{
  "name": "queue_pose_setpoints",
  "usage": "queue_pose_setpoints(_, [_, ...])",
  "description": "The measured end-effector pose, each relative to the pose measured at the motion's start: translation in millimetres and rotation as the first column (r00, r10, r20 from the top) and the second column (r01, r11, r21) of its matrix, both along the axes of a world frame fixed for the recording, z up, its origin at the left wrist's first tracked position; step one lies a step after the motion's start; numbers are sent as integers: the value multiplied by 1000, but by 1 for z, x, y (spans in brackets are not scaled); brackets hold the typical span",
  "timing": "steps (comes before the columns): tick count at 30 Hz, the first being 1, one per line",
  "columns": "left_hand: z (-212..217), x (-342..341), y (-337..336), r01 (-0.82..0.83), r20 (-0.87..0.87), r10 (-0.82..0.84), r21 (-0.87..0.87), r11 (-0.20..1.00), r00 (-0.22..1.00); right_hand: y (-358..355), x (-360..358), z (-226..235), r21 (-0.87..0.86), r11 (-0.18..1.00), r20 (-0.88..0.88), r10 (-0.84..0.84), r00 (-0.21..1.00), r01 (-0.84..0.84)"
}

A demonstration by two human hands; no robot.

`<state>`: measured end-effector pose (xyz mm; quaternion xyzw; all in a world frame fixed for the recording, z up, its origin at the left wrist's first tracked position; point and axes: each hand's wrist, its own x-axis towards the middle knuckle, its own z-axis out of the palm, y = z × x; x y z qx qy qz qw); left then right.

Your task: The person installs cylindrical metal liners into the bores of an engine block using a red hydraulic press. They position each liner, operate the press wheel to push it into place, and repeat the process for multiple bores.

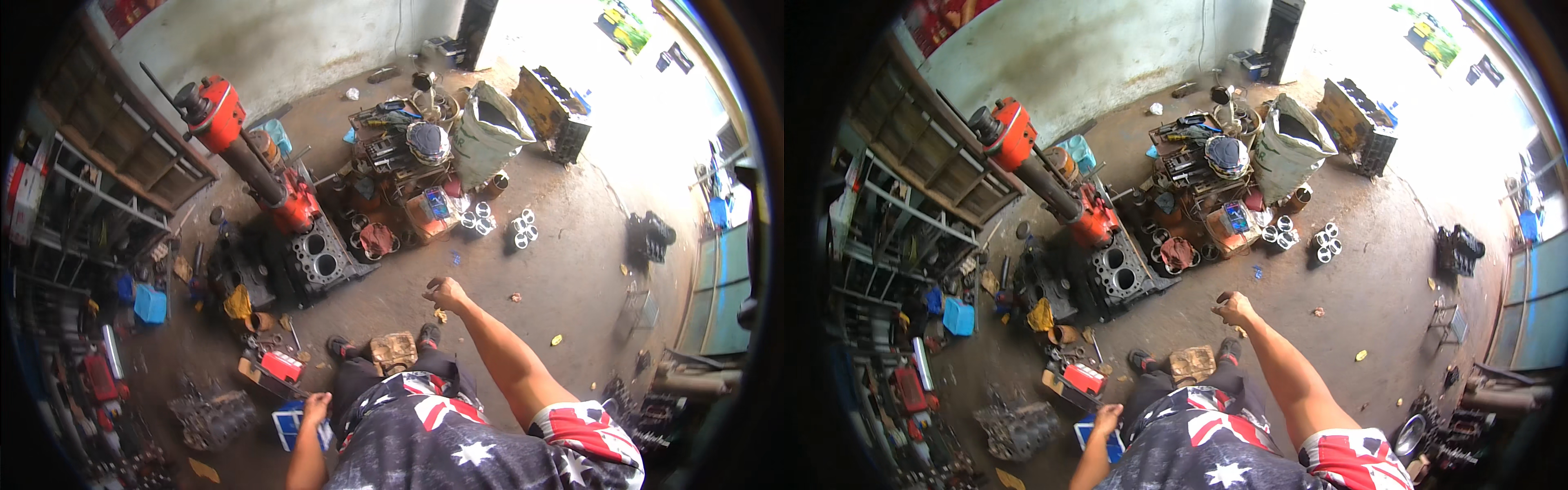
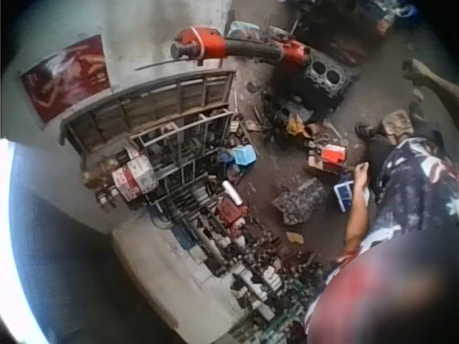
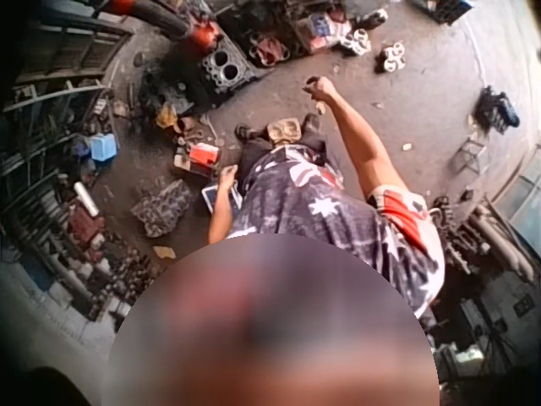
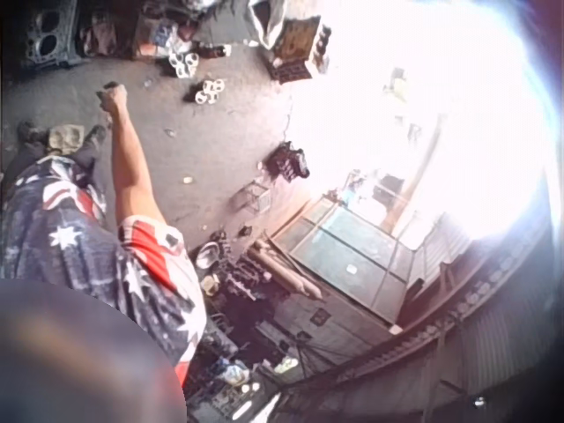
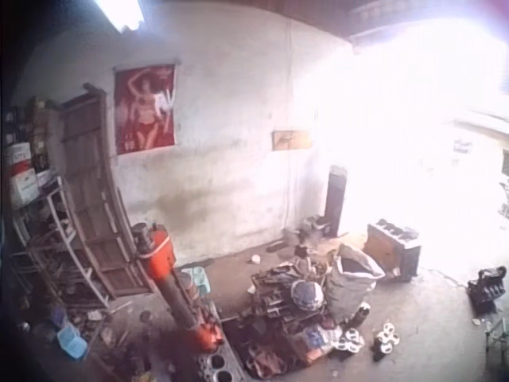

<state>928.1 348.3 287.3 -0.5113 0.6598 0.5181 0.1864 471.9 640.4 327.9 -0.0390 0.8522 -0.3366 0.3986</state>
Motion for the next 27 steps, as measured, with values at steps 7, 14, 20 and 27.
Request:
queue_pose_setpoints(7, [-24,39,-115,-57,158,45,73,996,986,-54,99,5,133,930,9,344,939,-342])
queue_pose_setpoints(14, [-28,-24,-208,82,-50,-82,-5,997,995,-107,145,30,130,705,105,689,717,-697])
queue_pose_setpoints(20, [14,-109,-160,286,-189,-251,190,939,949,-109,96,79,-11,662,99,746,658,-749])
queue_pose_setpoints(27, [63,-181,-109,588,-9,-594,-130,799,805,-127,19,17,-42,777,25,629,777,-628])
